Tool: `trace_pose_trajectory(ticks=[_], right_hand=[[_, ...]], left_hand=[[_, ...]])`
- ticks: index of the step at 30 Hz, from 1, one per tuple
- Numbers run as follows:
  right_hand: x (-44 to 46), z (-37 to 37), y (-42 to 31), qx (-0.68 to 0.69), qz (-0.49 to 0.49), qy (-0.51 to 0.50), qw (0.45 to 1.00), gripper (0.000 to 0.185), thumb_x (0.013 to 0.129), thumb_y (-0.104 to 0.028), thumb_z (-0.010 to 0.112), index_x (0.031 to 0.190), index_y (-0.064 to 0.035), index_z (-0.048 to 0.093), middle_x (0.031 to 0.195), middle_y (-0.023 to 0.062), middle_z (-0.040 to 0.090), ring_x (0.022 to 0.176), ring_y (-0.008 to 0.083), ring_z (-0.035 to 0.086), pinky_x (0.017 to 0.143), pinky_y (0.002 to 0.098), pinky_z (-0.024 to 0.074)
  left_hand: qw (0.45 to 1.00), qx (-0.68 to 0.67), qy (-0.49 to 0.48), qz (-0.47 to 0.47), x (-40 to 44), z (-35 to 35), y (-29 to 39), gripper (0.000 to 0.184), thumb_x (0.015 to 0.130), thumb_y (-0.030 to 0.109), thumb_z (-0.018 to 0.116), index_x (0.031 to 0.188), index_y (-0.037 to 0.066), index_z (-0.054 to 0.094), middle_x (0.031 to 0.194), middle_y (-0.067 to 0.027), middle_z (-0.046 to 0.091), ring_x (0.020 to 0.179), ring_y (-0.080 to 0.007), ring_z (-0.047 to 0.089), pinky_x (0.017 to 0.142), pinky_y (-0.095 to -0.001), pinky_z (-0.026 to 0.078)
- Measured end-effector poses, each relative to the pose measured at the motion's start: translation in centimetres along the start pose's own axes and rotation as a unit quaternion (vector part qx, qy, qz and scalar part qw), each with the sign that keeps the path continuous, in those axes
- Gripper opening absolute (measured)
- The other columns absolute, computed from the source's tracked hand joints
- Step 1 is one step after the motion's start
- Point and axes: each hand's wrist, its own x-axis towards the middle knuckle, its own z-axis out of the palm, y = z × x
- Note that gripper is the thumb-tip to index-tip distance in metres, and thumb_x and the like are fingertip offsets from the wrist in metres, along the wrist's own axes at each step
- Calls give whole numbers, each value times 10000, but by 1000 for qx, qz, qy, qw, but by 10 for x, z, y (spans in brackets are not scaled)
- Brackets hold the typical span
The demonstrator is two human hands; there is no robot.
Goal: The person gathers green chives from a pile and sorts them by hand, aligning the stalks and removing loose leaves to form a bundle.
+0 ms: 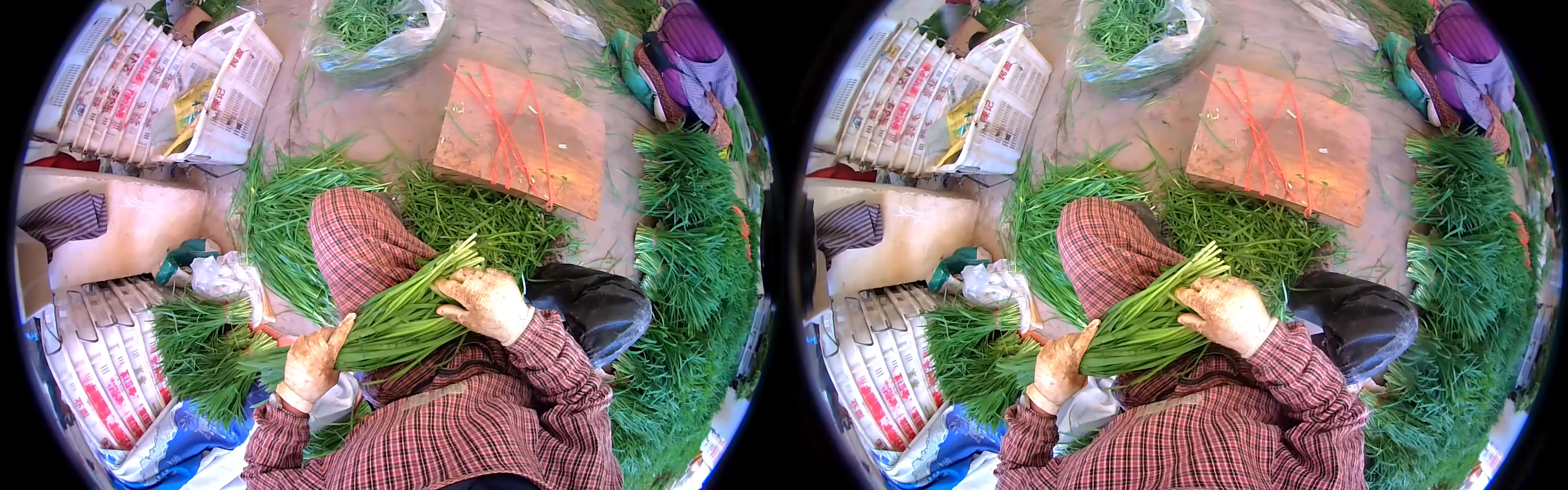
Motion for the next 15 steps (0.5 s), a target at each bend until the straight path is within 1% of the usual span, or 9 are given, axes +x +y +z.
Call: trace_pose_trajectory(ticks=[2, 4, 6, 8, 10, 12, 13, 14, 15], right_hand=[[6, 5, -5, 13, -15, 29, 999, 441, 872, -412, 742, 1229, -163, 673, 958, 60, 671, 888, 272, 688, 773, 411, 556], [13, 6, -10, -28, -18, -21, 999, 437, 878, -429, 733, 1226, -178, 653, 927, 55, 657, 878, 264, 686, 773, 415, 553], [18, 7, -15, -19, -30, -16, 999, 412, 885, -435, 725, 1196, -180, 640, 908, 49, 646, 873, 257, 684, 770, 418, 550], [20, 8, -20, -24, -26, -54, 998, 390, 881, -436, 727, 1147, -162, 648, 885, 44, 640, 858, 264, 683, 759, 423, 547], [18, 24, -14, -12, -65, -59, 996, 383, 868, -420, 747, 1156, -174, 693, 903, 40, 658, 849, 263, 682, 771, 403, 552], [22, 26, -15, -35, -105, -8, 994, 311, 873, -387, 741, 1114, -194, 702, 893, 3, 652, 838, 220, 680, 770, 382, 552], [21, 21, -13, -35, -122, 34, 991, 228, 881, -337, 735, 1065, -203, 711, 852, -18, 642, 808, 194, 676, 728, 358, 552], [21, 21, -11, -34, -124, 31, 991, 228, 881, -337, 735, 1065, -203, 711, 852, -18, 642, 808, 194, 676, 728, 358, 552], [20, 21, -10, -40, -94, 45, 994, 152, 904, -299, 712, 999, -181, 698, 796, -8, 627, 697, 184, 643, 641, 342, 545]], left_hand=[[1000, -1, 15, 14, 0, 2, -1, 889, 772, 125, 743, 1588, 167, 394, 987, -47, 644, 892, -253, 653, 739, -412, 506], [1000, 1, 19, 5, -1, 2, 1, 889, 767, 115, 738, 1586, 166, 396, 985, -46, 643, 894, -251, 655, 734, -411, 505], [1000, -17, -11, -7, -1, -5, 3, 819, 783, 95, 710, 1558, 127, 445, 1022, -76, 672, 952, -290, 654, 812, -428, 517], [1000, -17, -7, -4, -1, -2, -1, 802, 798, 104, 707, 1556, 120, 445, 1022, -78, 672, 937, -295, 656, 799, -433, 520], [1000, -4, 1, 16, -1, -3, -3, 813, 801, 112, 713, 1563, 123, 431, 1023, -80, 672, 927, -296, 660, 787, -440, 523], [1000, 5, -16, 5, 0, -5, -1, 842, 798, 112, 721, 1574, 84, 396, 1014, -92, 677, 910, -301, 666, 785, -436, 529], [1000, -20, 13, -4, -1, 0, -2, 869, 803, 121, 718, 1593, 88, 357, 967, -92, 670, 868, -291, 670, 746, -428, 525], [998, -44, 43, -13, -1, 2, -2, 898, 808, 129, 716, 1612, 92, 318, 920, -92, 662, 826, -282, 674, 706, -419, 521], [998, -49, 34, -17, 0, 0, -3, 878, 829, 143, 708, 1602, 33, 305, 905, -111, 670, 798, -297, 674, 701, -421, 525]])
